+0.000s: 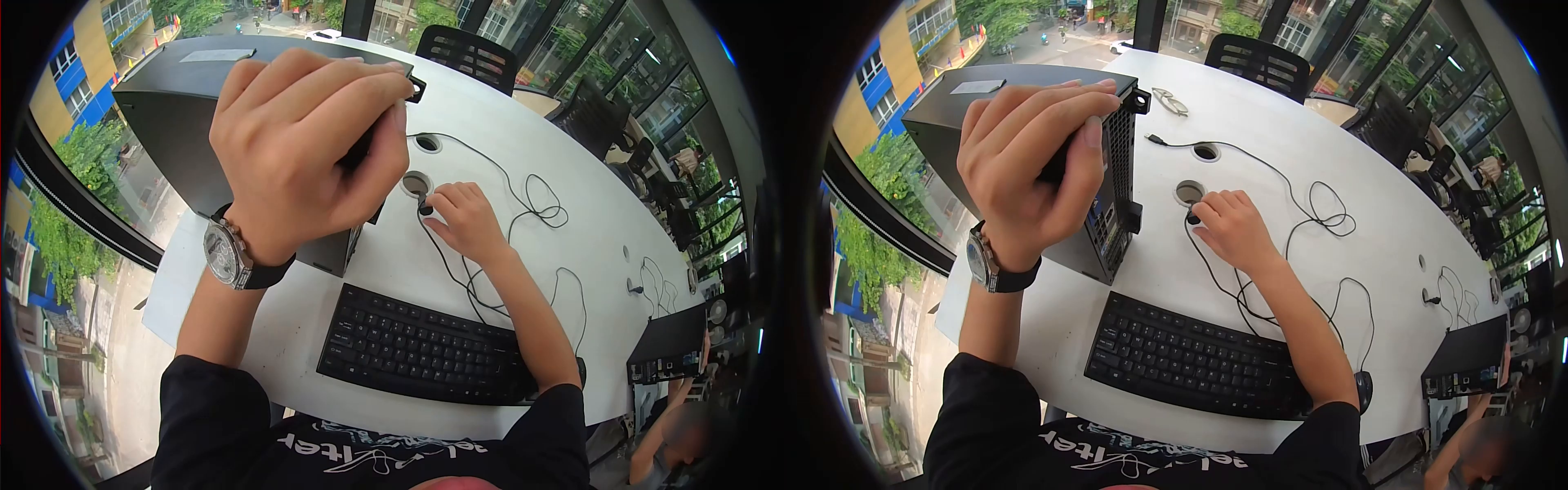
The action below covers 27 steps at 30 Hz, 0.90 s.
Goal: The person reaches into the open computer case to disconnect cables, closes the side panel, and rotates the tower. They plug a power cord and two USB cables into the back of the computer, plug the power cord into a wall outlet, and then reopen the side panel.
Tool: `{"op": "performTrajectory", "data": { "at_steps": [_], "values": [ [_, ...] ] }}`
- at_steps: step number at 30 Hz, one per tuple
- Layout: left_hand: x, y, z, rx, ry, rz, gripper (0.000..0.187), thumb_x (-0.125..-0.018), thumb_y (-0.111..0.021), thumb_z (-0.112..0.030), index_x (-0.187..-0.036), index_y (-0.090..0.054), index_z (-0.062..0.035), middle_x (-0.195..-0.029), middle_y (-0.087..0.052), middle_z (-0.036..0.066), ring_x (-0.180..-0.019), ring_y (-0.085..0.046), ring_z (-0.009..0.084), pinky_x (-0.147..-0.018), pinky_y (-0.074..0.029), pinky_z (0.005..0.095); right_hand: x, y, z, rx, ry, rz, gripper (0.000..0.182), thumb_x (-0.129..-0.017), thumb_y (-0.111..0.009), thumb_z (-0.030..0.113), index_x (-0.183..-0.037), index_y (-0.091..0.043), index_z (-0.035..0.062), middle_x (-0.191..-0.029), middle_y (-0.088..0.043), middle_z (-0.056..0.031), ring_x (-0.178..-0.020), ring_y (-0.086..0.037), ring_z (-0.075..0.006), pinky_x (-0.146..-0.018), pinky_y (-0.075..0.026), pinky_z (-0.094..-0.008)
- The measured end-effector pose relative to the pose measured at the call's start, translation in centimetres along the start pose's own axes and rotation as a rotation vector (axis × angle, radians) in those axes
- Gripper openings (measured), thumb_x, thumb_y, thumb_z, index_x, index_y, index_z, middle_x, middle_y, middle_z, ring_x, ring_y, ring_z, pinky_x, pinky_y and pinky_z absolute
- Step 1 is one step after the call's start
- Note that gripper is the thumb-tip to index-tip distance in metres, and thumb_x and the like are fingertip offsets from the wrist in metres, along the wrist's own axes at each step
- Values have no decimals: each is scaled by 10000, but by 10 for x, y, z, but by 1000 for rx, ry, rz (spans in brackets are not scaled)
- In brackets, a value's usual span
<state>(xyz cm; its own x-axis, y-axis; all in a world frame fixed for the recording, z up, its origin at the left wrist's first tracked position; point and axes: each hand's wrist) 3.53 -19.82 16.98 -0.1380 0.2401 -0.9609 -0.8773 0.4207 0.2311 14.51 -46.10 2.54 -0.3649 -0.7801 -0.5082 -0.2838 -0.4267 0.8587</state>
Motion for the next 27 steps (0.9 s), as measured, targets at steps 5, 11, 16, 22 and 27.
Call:
{"op": "performTrajectory", "data": {
  "at_steps": [5,11,16,22,27],
  "values": [
    [0,1,-2,3,32,12,185,-772,-670,-59,-917,-776,-104,-954,-789,15,-830,-714,160,-723,-430,279,2,0,-2,51,71,-25,297,-713,-835,114,-907,-612,82,-893,-612,-30,-871,-608,-224,-846,-468,-370],
    [0,1,0,-2,17,15,185,-773,-664,-51,-914,-774,-98,-965,-790,22,-836,-716,159,-722,-429,278,33,28,-11,-15,73,-24,255,-700,-828,87,-835,-613,71,-887,-628,-42,-851,-610,-234,-851,-480,-378],
    [-1,3,-2,-10,16,49,194,-780,-648,-31,-924,-773,-69,-974,-790,45,-855,-718,174,-741,-434,281,59,24,-24,-59,-38,-24,224,-731,-797,54,-875,-626,50,-955,-641,-67,-879,-617,-260,-864,-490,-394],
    [-5,4,-7,-20,40,97,192,-818,-616,-29,-933,-770,-32,-988,-791,78,-906,-728,199,-768,-438,277,62,16,-22,-38,-106,49,243,-801,-731,39,-1026,-639,33,-1164,-636,-85,-965,-623,-288,-935,-488,-410],
    [-8,5,-10,-14,33,130,193,-852,-607,-35,-948,-773,-17,-989,-792,85,-924,-732,192,-790,-433,273,57,19,-19,-86,-121,57,218,-843,-716,57,-1042,-634,21,-1289,-637,-91,-1086,-625,-273,-995,-474,-411]
  ]
}}
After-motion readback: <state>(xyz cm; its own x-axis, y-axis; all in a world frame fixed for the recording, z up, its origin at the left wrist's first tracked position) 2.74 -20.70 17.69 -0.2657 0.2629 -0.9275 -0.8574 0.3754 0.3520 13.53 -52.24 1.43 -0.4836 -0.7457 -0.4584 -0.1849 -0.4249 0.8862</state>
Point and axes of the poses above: each hand's wrist, its own x-axis away from the middle knuckle, its own y-axis out of the back of the hand, z = x × y
